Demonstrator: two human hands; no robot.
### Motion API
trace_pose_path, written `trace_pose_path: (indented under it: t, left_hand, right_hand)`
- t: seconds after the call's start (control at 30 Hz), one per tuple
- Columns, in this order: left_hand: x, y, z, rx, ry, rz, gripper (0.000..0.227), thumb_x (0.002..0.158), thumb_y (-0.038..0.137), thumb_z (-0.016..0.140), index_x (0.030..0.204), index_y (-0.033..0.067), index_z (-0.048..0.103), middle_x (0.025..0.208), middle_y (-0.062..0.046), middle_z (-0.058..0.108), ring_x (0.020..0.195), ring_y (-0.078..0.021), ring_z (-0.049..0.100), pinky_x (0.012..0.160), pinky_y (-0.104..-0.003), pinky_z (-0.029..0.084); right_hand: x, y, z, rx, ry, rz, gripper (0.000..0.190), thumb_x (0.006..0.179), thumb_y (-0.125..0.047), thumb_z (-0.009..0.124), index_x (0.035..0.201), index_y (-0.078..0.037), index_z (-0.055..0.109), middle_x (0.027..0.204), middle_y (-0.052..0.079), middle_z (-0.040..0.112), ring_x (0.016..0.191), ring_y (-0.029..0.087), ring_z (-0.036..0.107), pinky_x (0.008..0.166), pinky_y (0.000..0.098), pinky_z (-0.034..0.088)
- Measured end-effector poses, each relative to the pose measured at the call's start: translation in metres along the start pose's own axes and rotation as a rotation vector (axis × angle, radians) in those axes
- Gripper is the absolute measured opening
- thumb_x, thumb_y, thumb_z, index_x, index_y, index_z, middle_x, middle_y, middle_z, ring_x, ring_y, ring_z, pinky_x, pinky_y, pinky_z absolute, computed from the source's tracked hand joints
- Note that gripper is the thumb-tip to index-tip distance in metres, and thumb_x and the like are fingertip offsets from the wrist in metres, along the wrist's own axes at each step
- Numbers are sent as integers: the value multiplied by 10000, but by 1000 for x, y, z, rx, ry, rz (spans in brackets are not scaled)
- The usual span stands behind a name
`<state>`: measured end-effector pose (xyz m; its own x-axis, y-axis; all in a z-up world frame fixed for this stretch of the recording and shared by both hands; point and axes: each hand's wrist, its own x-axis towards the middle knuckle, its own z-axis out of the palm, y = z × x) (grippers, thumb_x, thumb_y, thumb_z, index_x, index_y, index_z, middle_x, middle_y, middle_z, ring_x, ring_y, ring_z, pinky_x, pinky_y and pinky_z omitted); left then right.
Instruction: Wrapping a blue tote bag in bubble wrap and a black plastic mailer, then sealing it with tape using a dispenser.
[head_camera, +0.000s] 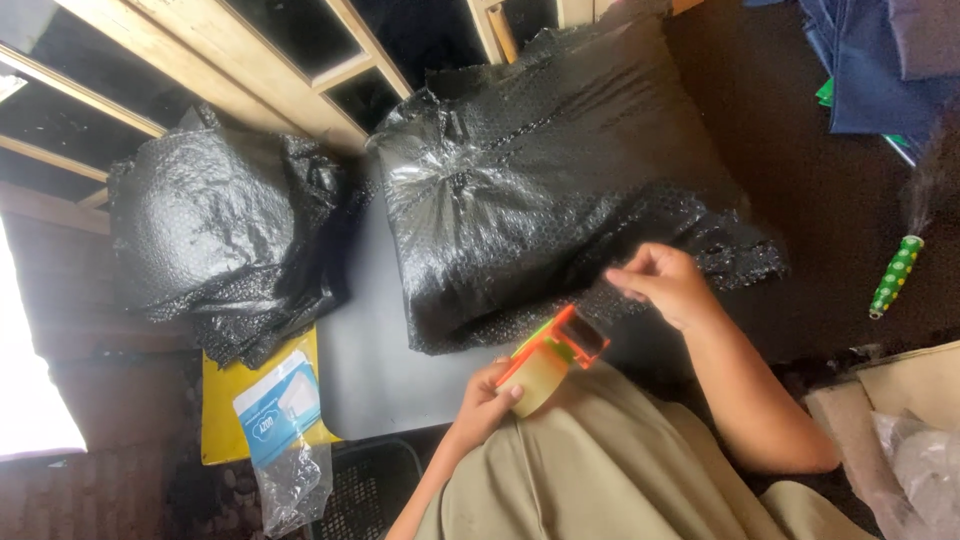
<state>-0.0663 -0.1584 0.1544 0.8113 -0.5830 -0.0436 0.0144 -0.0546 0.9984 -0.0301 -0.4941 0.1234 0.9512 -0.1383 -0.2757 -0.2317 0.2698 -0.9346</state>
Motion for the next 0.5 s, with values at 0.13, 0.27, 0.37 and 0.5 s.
trace_pose_path:
  t: [0.13, 0.27, 0.37, 0.5]
  left_hand:
    - [-2, -20, 0, 40, 44, 42, 439, 966, 462, 650, 738, 104, 537, 762, 24, 466, 772, -139, 437, 737, -291, 341]
    - [-4, -43, 2, 2, 107, 146, 498, 837, 554, 793, 734, 104, 605, 774, 7, 511, 738, -137, 455, 685, -287, 352]
    - [-5, -49, 6, 55, 137, 190, 406, 861, 431, 808, 767, 85, 616, 816, -13, 538, 764, -157, 486, 708, -291, 384]
    - [-4, -47, 11, 250, 171, 434, 259, 914, 241, 772, 850, 75, 584, 798, 9, 466, 739, -170, 420, 736, -317, 362]
  right_hand:
    - [3, 13, 6, 21, 11, -6, 317, 839, -39, 824, 713, -137, 549, 638, 35, 630, 594, 119, 587, 586, 225, 481]
    - [6, 36, 11, -39, 13, 65, 331, 841, -64, 827, 702, -157, 542, 632, 18, 619, 585, 124, 587, 582, 237, 480]
    - [4, 69, 18, 94, -57, 113, 344, 859, -29, 797, 696, -141, 515, 610, 56, 604, 555, 130, 572, 520, 229, 437]
    - [-12, 121, 22, 219, -113, 339, 337, 849, -233, 821, 746, -135, 516, 649, 63, 599, 513, 175, 552, 445, 306, 417]
